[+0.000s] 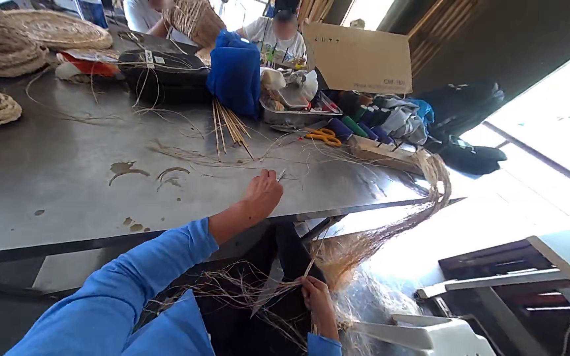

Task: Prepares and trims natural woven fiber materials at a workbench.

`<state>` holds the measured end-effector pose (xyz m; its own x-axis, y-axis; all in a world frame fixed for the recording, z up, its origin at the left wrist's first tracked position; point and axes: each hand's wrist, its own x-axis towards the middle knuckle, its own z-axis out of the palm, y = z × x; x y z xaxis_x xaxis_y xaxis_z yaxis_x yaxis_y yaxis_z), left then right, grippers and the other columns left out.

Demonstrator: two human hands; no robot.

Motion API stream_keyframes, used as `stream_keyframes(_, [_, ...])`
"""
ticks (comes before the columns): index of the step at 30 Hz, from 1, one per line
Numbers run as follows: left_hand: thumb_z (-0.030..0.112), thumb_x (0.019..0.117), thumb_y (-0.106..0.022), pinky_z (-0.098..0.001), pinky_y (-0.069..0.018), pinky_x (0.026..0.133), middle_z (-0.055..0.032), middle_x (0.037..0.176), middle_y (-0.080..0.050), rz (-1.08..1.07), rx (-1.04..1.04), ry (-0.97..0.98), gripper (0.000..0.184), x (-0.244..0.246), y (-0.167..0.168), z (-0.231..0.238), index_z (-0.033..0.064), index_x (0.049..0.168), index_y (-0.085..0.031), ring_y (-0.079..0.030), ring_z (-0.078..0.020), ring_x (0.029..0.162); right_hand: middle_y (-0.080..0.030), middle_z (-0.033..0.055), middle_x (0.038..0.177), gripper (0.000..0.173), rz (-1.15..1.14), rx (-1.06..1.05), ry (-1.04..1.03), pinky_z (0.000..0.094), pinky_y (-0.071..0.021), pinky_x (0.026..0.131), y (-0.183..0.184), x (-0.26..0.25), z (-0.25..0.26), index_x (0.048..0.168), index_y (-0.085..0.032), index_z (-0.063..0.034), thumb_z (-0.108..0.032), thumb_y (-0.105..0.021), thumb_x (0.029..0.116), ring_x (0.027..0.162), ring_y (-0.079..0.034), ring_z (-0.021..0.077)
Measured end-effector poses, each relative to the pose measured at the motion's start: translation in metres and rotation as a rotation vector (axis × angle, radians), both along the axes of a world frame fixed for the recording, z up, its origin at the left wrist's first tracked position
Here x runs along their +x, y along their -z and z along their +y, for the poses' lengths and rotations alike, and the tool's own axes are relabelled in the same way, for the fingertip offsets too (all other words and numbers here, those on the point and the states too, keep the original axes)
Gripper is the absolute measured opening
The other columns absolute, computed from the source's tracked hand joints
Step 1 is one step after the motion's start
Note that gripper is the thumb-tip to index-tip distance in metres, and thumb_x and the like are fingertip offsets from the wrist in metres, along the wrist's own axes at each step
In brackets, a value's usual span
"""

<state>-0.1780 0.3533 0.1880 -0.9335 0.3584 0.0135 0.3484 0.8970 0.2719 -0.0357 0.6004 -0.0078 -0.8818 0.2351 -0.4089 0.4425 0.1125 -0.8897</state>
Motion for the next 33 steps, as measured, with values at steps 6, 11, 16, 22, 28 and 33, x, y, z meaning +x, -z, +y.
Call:
stream_keyframes(6, [-0.004, 0.1022, -0.048, -0.0524, -0.0519, 0.093, -0.0325, 0.129, -0.054, 0.097, 0.035, -0.038, 0.027, 0.001, 0.014, -0.003, -0.0175, 0.123, -0.057, -0.057, -0.0466, 0.119, -0.047, -0.0046, 0.051, 0.027, 0.025, -0.011, 0.014, 0.0167, -0.0284, 0.037, 0.001, 0.002, 0.0, 0.093, -0.068, 0.0047, -0.004, -0.046, 0.1073, 0.038, -0.034, -0.0003])
stream_keyframes(11, [-0.001, 0.0883, -0.063, -0.0461, -0.0585, 0.084, -0.0225, 0.115, -0.068, 0.73, 0.572, 0.285, 0.021, 0.04, 0.034, 0.0, -0.0032, 0.106, -0.074, -0.068, -0.0369, 0.101, -0.048, -0.0048, 0.053, 0.026, 0.042, 0.037, -0.017, 0.0171, -0.0323, 0.039, 0.001, 0.003, 0.0, 0.092, -0.067, 0.0033, -0.006, -0.048, 0.1062, 0.04, -0.037, 0.0003])
stream_keyframes(16, [0.014, 0.1094, -0.043, -0.0502, -0.0497, 0.103, -0.0262, 0.119, -0.068, -0.214, 0.579, 0.464, 0.036, 0.093, 0.087, 0.05, -0.0074, 0.126, -0.066, -0.067, -0.0382, 0.113, -0.046, -0.0074, 0.053, 0.027, 0.084, -0.009, 0.011, 0.0172, -0.0318, 0.04, -0.004, 0.001, -0.007, 0.086, -0.065, -0.001, -0.008, -0.048, 0.1062, 0.041, -0.037, 0.0])
stream_keyframes(22, [0.026, 0.1137, -0.034, -0.0466, -0.0424, 0.111, -0.0257, 0.132, -0.063, -0.743, 0.862, 0.194, 0.047, 0.074, 0.168, 0.091, -0.0061, 0.138, -0.058, -0.06, -0.0319, 0.125, -0.044, -0.0055, 0.053, 0.028, 0.093, -0.032, 0.069, 0.0188, -0.0306, 0.04, -0.004, -0.003, -0.017, 0.082, -0.061, -0.0017, -0.01, -0.051, 0.1069, 0.041, -0.035, 0.0016])
stream_keyframes(28, [0.037, 0.1139, -0.032, -0.0434, -0.0511, 0.083, -0.0196, 0.103, -0.063, -0.894, 0.791, 0.03, 0.052, 0.067, 0.175, 0.094, -0.0063, 0.115, -0.063, -0.061, -0.0259, 0.087, -0.05, -0.0051, 0.055, 0.027, 0.097, -0.032, 0.047, 0.0184, -0.0302, 0.04, -0.001, -0.007, -0.02, 0.086, -0.064, -0.0003, -0.01, -0.051, 0.1071, 0.041, -0.035, 0.0004])
stream_keyframes(33, [0.043, 0.1107, -0.042, -0.0382, -0.0475, 0.074, -0.013, 0.094, -0.064, -0.909, 0.815, -0.095, 0.052, 0.066, 0.187, 0.095, -0.0027, 0.104, -0.067, -0.056, -0.0185, 0.076, -0.059, -0.004, 0.064, 0.03, 0.176, -0.177, 0.095, 0.0167, -0.0286, 0.04, -0.002, 0.002, -0.027, 0.103, -0.068, 0.0029, -0.002, -0.039, 0.1043, 0.044, -0.036, -0.0018])
